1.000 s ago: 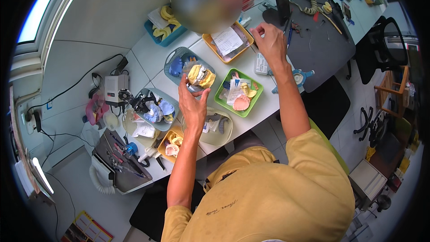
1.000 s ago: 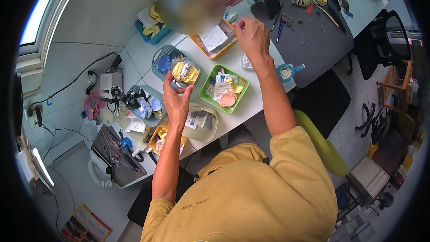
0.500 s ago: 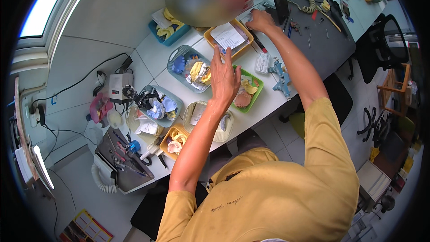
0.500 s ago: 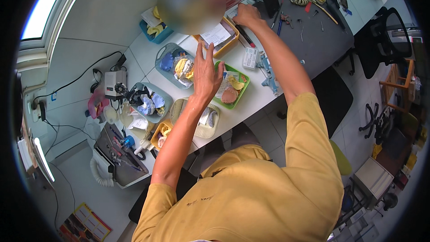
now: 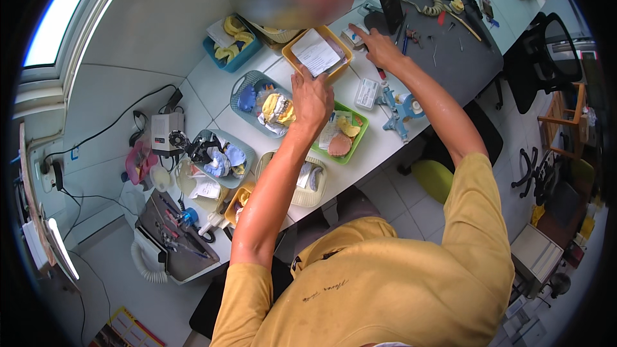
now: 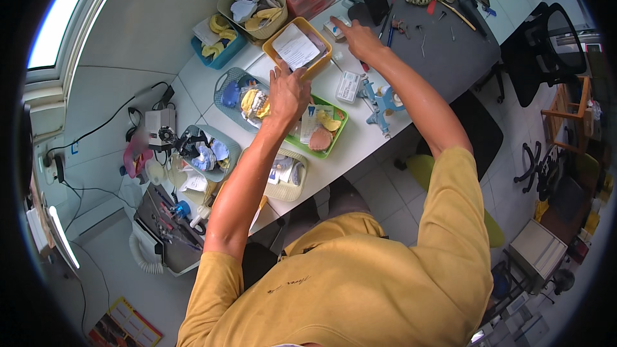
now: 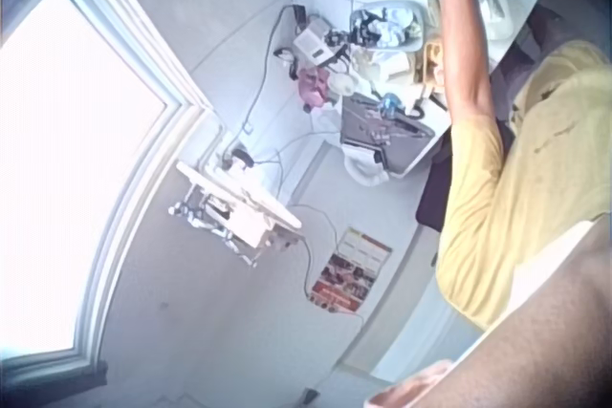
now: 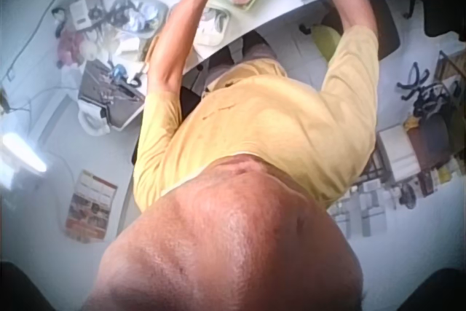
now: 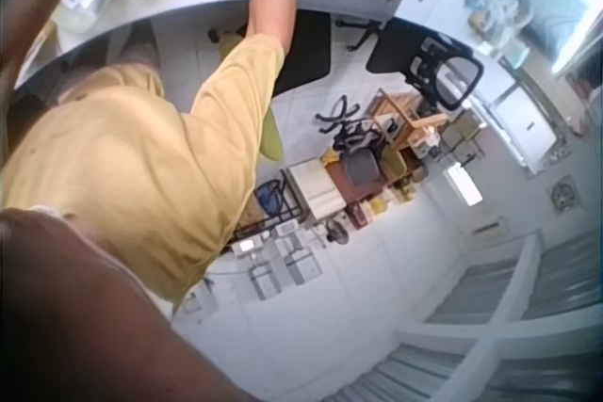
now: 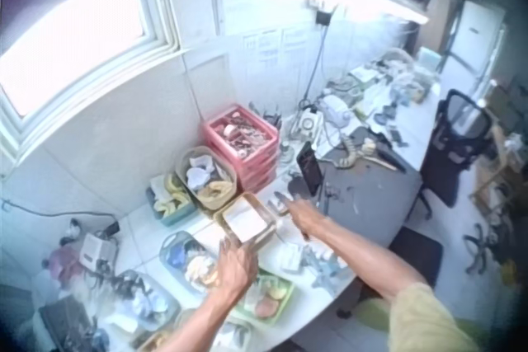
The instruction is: The person scrubs a yellow dental appliance with a toothbrush under running water in a sink, then rinses it. They move to a workbench, wipe the appliance with a tissue, and place it into a container. The person then handles several other dental appliances and papers, organizing them into trays.
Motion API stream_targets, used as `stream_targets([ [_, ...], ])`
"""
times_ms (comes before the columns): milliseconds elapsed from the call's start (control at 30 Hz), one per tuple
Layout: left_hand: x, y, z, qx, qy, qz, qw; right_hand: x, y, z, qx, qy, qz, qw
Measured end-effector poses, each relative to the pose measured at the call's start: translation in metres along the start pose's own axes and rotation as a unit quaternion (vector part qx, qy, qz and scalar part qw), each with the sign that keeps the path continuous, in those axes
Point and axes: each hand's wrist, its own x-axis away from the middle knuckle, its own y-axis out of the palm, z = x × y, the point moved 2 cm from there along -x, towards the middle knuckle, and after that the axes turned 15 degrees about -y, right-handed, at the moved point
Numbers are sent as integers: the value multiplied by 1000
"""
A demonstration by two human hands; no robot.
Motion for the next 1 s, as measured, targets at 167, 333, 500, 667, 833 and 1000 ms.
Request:
stream_targets([
  [167,-8,12,10,49,43,0,998,10,-5,11,36,7,40,999],
  [333,-21,14,11,104,72,-18,992,23,-31,-3,73,6,109,991],
  [500,5,-53,12,224,51,73,971,64,-73,-64,-1,-78,165,983],
  [667,83,-124,-11,373,-61,121,918,135,-71,-156,-198,-31,174,964],
  [833,174,-106,-57,397,-186,115,891,183,23,-195,-266,189,117,938],
  [1000,252,-85,-63,338,-302,-35,891,178,65,-200,-222,242,118,937],
])
